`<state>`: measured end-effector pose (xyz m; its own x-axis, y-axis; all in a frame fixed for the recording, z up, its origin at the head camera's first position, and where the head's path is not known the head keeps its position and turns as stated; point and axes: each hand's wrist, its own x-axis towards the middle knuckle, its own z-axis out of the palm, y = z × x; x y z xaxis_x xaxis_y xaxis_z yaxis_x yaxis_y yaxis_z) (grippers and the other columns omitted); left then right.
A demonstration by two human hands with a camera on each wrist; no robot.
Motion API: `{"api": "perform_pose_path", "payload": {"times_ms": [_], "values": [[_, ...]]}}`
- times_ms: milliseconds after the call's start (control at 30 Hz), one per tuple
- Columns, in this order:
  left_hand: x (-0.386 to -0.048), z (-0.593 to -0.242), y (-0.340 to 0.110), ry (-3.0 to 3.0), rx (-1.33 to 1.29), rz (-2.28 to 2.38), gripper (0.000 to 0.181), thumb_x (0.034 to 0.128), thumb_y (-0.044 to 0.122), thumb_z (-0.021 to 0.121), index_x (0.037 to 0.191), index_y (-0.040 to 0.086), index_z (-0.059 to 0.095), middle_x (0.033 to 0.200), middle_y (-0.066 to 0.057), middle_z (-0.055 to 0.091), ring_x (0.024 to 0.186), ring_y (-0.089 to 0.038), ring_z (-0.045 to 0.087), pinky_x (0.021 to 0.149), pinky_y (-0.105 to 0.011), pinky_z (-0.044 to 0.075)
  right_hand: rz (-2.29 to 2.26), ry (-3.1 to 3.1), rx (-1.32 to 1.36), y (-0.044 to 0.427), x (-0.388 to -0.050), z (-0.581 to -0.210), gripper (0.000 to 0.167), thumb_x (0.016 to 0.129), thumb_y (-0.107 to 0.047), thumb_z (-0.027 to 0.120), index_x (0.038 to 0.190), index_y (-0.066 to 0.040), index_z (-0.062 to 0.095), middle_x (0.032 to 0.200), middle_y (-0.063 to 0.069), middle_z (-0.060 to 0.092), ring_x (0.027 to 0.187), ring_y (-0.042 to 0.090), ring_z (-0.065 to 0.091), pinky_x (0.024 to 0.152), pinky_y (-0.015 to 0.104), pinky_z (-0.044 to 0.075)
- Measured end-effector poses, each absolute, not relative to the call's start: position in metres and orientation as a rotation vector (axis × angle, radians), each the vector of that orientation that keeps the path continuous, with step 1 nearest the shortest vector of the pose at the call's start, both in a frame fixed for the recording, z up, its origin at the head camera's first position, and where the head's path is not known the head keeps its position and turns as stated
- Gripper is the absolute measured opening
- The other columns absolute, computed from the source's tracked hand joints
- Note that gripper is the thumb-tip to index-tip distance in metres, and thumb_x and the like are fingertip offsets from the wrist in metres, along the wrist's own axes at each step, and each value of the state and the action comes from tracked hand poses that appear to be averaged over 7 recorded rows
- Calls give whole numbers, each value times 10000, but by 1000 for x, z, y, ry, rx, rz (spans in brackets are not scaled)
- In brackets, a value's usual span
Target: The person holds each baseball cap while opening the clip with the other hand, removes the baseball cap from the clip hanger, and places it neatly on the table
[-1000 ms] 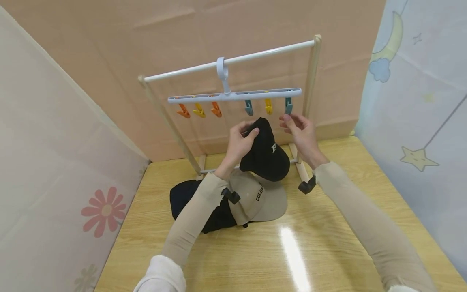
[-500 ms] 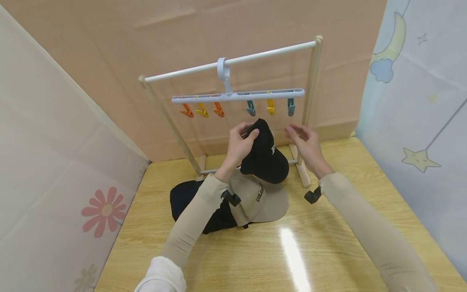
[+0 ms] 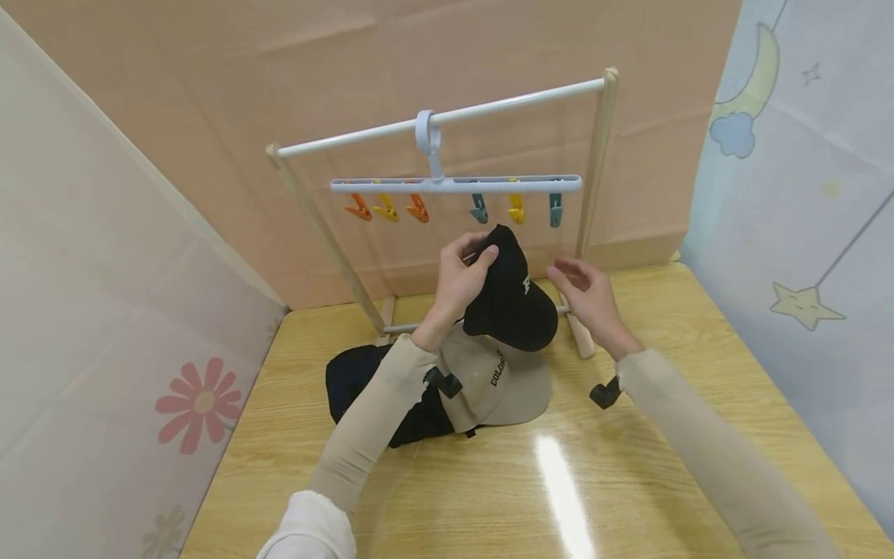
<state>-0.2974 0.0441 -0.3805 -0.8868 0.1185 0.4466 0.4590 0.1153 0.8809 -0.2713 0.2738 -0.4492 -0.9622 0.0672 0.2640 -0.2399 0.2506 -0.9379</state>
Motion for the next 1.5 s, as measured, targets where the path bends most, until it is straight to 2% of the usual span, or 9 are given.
{"api": "perform_pose_path", "payload": {"times_ms": [67, 133, 200, 300, 667, 1033, 1233, 1500], "values": [[-296, -379, 45, -2118, -573, -1847, 234, 1031, 69, 683, 1244, 6, 755, 1231, -153, 758, 1194, -290, 696, 1057, -298, 535, 1747, -2302, 138, 276, -269, -452, 580, 1087, -367, 635, 1520, 9, 543, 1280, -179, 653, 1089, -90, 625, 902, 89, 506], [-296, -378, 45, -2108, -579, -1850, 233, 1030, 68, 684, 1243, 6, 756, 1227, -154, 759, 1189, -286, 697, 1052, -296, 535, 1720, -2339, 115, 279, -266, -455, 602, 1086, -390, 631, 1528, 8, 536, 1385, -46, 649, 1087, -97, 605, 888, 84, 494], [-295, -378, 45, -2104, -584, -1849, 235, 1030, 67, 683, 1244, 2, 753, 1225, -158, 758, 1186, -285, 697, 1051, -293, 534, 1708, -2376, 90, 281, -263, -458, 626, 1085, -411, 625, 1540, 7, 523, 1485, 88, 600, 1087, -105, 586, 873, 83, 487], [-295, -377, 46, -2101, -589, -1849, 243, 1031, 68, 681, 1254, -2, 750, 1232, -162, 755, 1188, -287, 697, 1052, -287, 531, 1719, -2418, 72, 285, -260, -464, 656, 1089, -428, 608, 1559, 15, 493, 1557, 204, 519, 1083, -115, 568, 865, 82, 504], [-293, -375, 47, -2082, -586, -1873, 237, 1022, 61, 684, 1240, 1, 757, 1221, -156, 761, 1164, -265, 710, 1017, -263, 545, 1865, -2419, 39, 293, -254, -484, 699, 1106, -397, 578, 1611, 47, 386, 1593, 239, 422, 1063, -89, 621, 900, 113, 555], [-287, -373, 49, -2084, -578, -1898, 240, 1027, 72, 686, 1247, 3, 752, 1236, -153, 755, 1183, -265, 705, 1015, -267, 545, 2074, -2493, -13, 291, -251, -499, 804, 1122, -452, 515, 1677, 40, 205, 1622, 319, 349, 1015, -53, 622, 991, 244, 577], [-284, -373, 50, -2087, -575, -1905, 237, 1025, 81, 693, 1243, 14, 755, 1239, -146, 756, 1196, -264, 707, 1021, -298, 548, 2269, -2433, -16, 290, -250, -500, 844, 1131, -441, 495, 1678, 71, 107, 1678, 359, 242, 1006, -75, 669, 924, 201, 584], [-283, -376, 51, -2091, -586, -1922, 247, 1032, 97, 690, 1261, 24, 748, 1246, -140, 751, 1196, -261, 699, 1027, -308, 543, 2345, -2439, 6, 292, -248, -496, 871, 1136, -411, 500, 1666, 107, 41, 1685, 391, 203, 973, -19, 729, 902, 232, 606]]}}
